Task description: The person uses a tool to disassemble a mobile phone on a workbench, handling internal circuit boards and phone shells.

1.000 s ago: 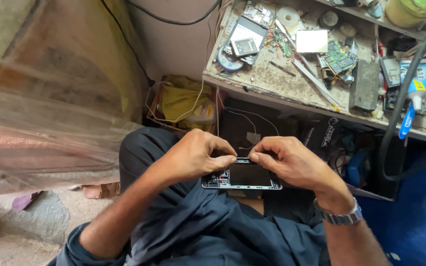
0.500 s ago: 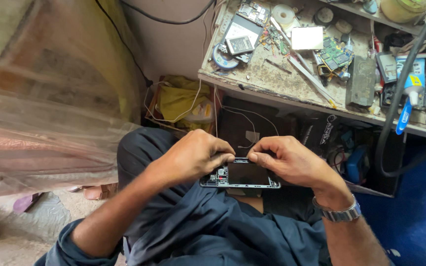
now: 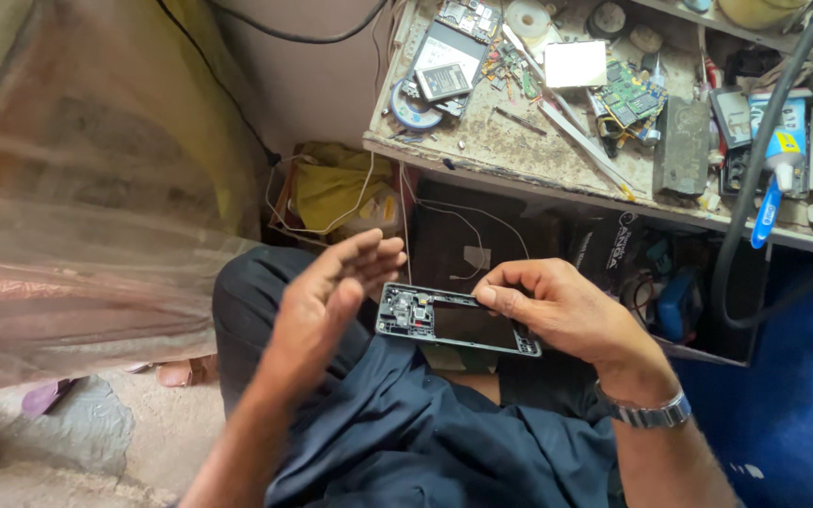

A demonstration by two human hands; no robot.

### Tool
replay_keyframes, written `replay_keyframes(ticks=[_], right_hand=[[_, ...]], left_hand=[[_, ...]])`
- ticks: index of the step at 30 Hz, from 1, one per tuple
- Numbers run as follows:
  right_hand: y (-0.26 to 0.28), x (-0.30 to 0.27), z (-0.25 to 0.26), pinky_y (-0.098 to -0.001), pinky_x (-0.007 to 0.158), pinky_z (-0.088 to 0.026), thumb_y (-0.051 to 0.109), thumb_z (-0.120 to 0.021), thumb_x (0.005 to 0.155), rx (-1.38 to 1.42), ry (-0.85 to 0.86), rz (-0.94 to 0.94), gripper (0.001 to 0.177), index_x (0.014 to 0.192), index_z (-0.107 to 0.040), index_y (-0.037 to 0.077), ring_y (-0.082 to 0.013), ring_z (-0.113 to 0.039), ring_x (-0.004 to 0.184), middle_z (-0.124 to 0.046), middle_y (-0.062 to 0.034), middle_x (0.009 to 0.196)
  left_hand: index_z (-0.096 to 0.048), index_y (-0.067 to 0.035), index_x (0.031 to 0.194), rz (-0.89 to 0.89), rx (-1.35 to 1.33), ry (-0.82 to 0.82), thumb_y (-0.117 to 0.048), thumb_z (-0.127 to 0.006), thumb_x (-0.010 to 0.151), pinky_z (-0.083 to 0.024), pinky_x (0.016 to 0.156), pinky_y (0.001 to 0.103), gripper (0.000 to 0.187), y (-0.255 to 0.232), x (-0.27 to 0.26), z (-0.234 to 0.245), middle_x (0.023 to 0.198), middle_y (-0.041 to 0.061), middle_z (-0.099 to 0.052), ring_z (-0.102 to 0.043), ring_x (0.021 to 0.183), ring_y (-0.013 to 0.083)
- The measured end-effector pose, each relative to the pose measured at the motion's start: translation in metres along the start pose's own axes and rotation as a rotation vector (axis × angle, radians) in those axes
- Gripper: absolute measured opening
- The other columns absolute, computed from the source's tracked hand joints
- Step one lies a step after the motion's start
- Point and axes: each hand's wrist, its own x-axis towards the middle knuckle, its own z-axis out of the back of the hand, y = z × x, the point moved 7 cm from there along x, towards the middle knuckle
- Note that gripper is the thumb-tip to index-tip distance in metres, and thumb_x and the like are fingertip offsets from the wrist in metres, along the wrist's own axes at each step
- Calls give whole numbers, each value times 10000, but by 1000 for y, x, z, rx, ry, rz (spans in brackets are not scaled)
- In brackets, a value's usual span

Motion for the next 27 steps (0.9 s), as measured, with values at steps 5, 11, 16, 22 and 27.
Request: replay_keyframes(ticks=[5, 11, 16, 22, 27], right_hand=[[-8, -1, -5, -217, 565, -421, 214, -669, 966, 98, -87, -47, 260, 955, -777, -22, -25, -508, 675, -628, 58, 733], [-12, -7, -15, -213, 554, -438, 197, -675, 951, 84, -256, 6, 224, 950, -765, -8, -18, -522, 662, -647, 59, 724], [-7, -13, -21, -216, 593, -487, 185, -705, 924, 99, -412, 51, 197, 949, -766, 0, -19, -577, 696, -701, 36, 741], [21, -24, 11, -271, 571, -519, 217, -778, 842, -169, -580, 49, 200, 959, -788, 56, -108, -655, 646, -756, -43, 802], [57, -56, 106, -381, 764, -546, 215, -764, 928, -557, -1054, 279, 220, 1026, -753, 19, -274, -718, 875, -749, -137, 976]], left_hand=[[-239, 71, 1606, -109, -186, -50, -579, -572, 1033, -272, 1279, 402, 928, 15, -16, -32, 1653, 222, -355, -358, 1558, 314], [-241, 70, 1584, -40, -329, -137, -562, -556, 1017, -314, 1235, 424, 905, 29, -6, -35, 1597, 241, -394, -384, 1517, 329], [-282, 100, 1557, -54, -364, -180, -553, -572, 997, -349, 1221, 460, 908, 34, 2, -35, 1528, 247, -462, -458, 1454, 353], [-278, 102, 1543, -77, -403, -228, -580, -598, 965, -343, 1220, 476, 949, 34, 7, -29, 1488, 224, -479, -463, 1430, 342], [-300, 126, 1531, -98, -353, -236, -628, -616, 943, -320, 1245, 489, 1007, 37, 7, -18, 1472, 247, -491, -471, 1424, 355]])
